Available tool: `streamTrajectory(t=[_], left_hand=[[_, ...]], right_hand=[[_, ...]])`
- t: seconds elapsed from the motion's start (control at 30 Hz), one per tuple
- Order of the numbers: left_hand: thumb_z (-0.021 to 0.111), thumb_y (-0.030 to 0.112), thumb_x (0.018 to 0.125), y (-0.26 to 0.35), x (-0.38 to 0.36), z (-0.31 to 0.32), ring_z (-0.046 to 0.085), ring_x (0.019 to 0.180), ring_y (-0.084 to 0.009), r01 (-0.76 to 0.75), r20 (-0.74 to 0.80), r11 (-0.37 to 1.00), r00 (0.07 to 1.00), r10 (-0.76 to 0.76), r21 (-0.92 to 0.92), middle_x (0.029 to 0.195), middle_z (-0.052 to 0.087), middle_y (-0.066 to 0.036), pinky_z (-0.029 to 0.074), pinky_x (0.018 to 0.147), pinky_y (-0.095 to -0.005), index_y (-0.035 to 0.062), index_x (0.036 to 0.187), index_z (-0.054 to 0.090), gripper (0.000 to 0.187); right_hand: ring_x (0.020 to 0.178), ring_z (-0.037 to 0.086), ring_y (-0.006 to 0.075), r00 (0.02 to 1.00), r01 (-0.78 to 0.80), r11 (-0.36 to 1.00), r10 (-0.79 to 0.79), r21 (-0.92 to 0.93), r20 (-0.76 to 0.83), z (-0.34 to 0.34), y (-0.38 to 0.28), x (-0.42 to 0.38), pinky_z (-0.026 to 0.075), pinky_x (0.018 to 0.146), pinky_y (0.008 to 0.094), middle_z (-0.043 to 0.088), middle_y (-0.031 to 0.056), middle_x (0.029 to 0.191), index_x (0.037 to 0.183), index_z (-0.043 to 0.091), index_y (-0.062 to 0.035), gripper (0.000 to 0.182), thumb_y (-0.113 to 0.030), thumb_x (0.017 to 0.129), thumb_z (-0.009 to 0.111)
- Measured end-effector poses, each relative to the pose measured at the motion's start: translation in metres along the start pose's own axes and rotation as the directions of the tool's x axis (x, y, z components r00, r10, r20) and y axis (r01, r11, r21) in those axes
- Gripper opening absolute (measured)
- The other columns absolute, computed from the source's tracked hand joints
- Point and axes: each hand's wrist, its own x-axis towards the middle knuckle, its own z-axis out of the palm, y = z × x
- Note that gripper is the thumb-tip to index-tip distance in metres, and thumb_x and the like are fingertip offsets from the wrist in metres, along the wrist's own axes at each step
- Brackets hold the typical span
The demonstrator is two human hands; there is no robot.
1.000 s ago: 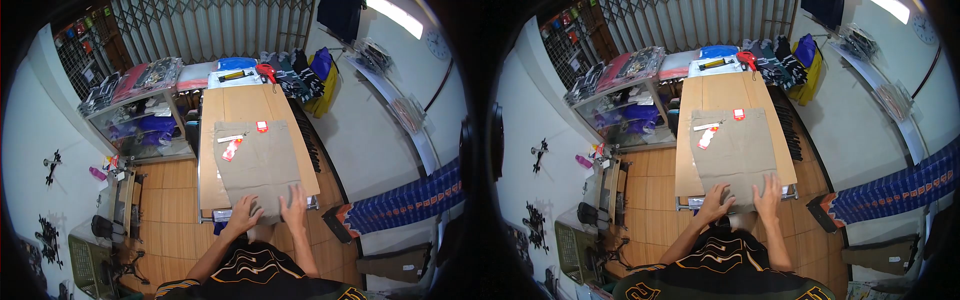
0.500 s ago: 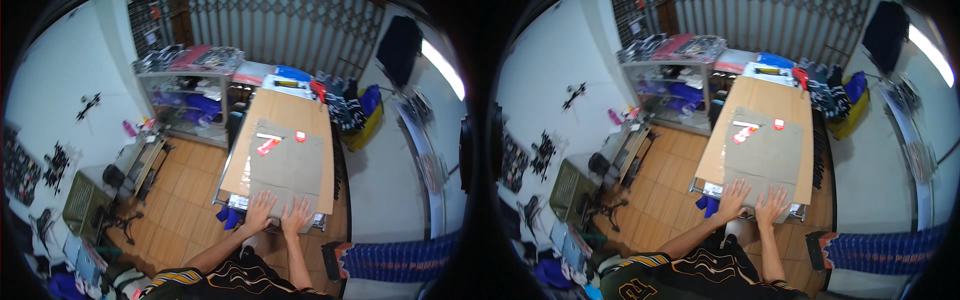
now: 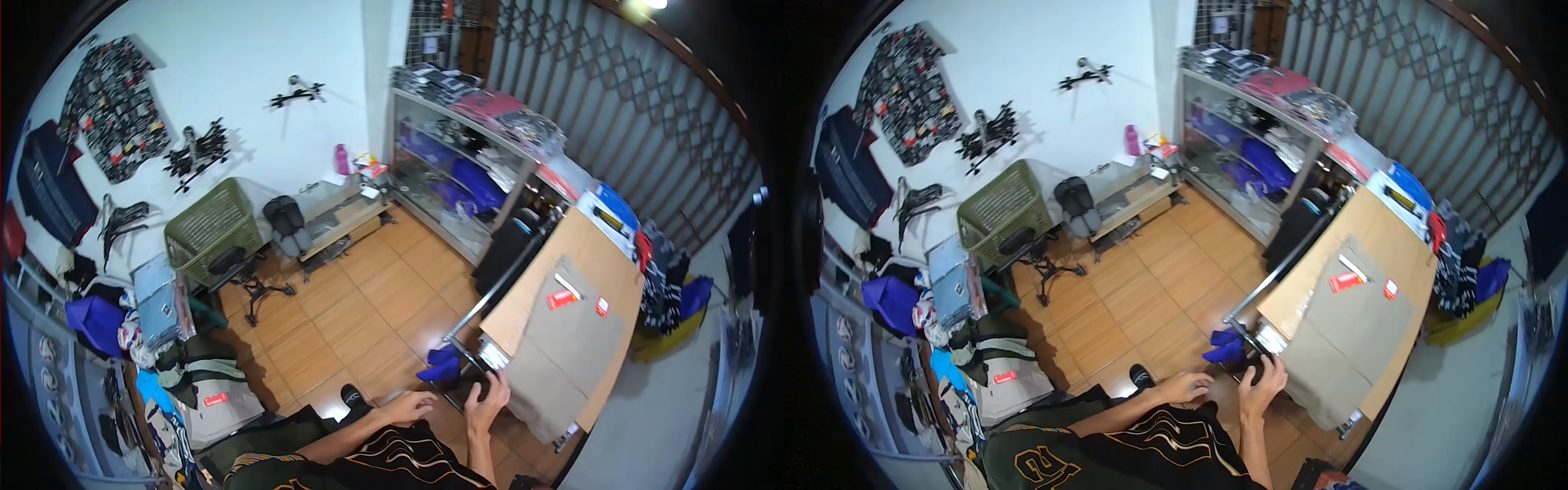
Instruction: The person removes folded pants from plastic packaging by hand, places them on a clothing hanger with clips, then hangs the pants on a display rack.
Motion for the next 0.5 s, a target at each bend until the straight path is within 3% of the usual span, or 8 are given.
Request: streamTrajectory(t=[0.07, 0.1, 0.2, 0.23, 0.3, 0.5], left_hand=[[0.062, 0.023, 0.092, -0.024, -0.035, -0.038, 0.066, 0.105, -0.033, 0.176, -0.07, 0.983, 0.983, -0.172, 0.057, 0.112, 0.069, -0.019, 0.052, 0.091, -0.0422, 0.003, 0.123, 0.059, 0.037], [0.062, 0.023, 0.092, -0.035, -0.051, -0.059, 0.066, 0.105, -0.033, 0.189, -0.104, 0.981, 0.978, -0.183, 0.052, 0.112, 0.069, -0.019, 0.052, 0.091, -0.0422, 0.003, 0.123, 0.059, 0.037], [0.063, 0.024, 0.09, -0.064, -0.096, -0.113, 0.065, 0.106, -0.0337, 0.354, -0.266, 0.935, 0.903, -0.338, 0.012, 0.111, 0.068, -0.021, 0.052, 0.091, -0.0417, 0.0021, 0.123, 0.059, 0.04], [0.063, 0.024, 0.09, -0.072, -0.11, -0.132, 0.065, 0.106, -0.0337, 0.366, -0.29, 0.93, 0.891, -0.35, 0.001, 0.111, 0.068, -0.021, 0.052, 0.091, -0.0417, 0.0021, 0.123, 0.059, 0.04], [0.062, 0.024, 0.09, -0.083, -0.135, -0.169, 0.065, 0.107, -0.0341, 0.398, -0.436, 0.917, 0.827, -0.354, 0.011, 0.112, 0.068, -0.022, 0.052, 0.091, -0.0419, 0.0005, 0.123, 0.059, 0.04], [0.064, 0.026, 0.091, -0.112, -0.193, -0.238, 0.066, 0.106, -0.0316, 0.413, -0.671, 0.906, 0.647, -0.363, -0.092, 0.114, 0.067, -0.02, 0.051, 0.092, -0.0402, 0.0003, 0.124, 0.059, 0.042]], right_hand=[[0.119, 0.052, 0.034, 0.985, 0.074, 0.996, -0.08, 0.046, 0.154, 0.033, -0.03, -0.003, 0.029, 0.107, 0.0497, 0.058, 0.0174, 0.124, 0.112, 0.061, -0.0037, 0.032, -0.007, 0.08, 0.065], [0.107, 0.06, 0.0346, 0.97, 0.144, 0.976, -0.172, 0.164, 0.174, 0.05, -0.044, -0.001, 0.04, 0.099, 0.0454, 0.064, 0.0178, 0.111, 0.105, 0.063, -0.0028, 0.027, -0.005, 0.078, 0.066], [0.085, 0.069, 0.0324, 0.863, 0.084, 0.899, -0.281, 0.429, 0.421, 0.113, -0.076, 0.0, 0.054, 0.078, 0.0381, 0.07, 0.019, 0.089, 0.098, 0.065, 0.0023, 0.016, -0.005, 0.083, 0.065], [0.085, 0.069, 0.0324, 0.849, 0.091, 0.891, -0.302, 0.444, 0.432, 0.134, -0.084, -0.001, 0.054, 0.078, 0.0381, 0.07, 0.019, 0.089, 0.098, 0.065, 0.0023, 0.016, -0.005, 0.083, 0.065], [0.087, 0.071, 0.0299, 0.691, 0.027, 0.893, -0.341, 0.448, 0.637, 0.165, -0.115, 0.004, 0.055, 0.079, 0.0364, 0.07, 0.0201, 0.093, 0.103, 0.065, 0.0035, 0.02, -0.004, 0.084, 0.065], [0.089, 0.071, 0.0272, 0.6, 0.039, 0.856, -0.433, 0.516, 0.672, 0.238, -0.2, 0.006, 0.054, 0.08, 0.0354, 0.071, 0.0188, 0.096, 0.107, 0.064, 0.0032, 0.024, -0.008, 0.085, 0.067]])
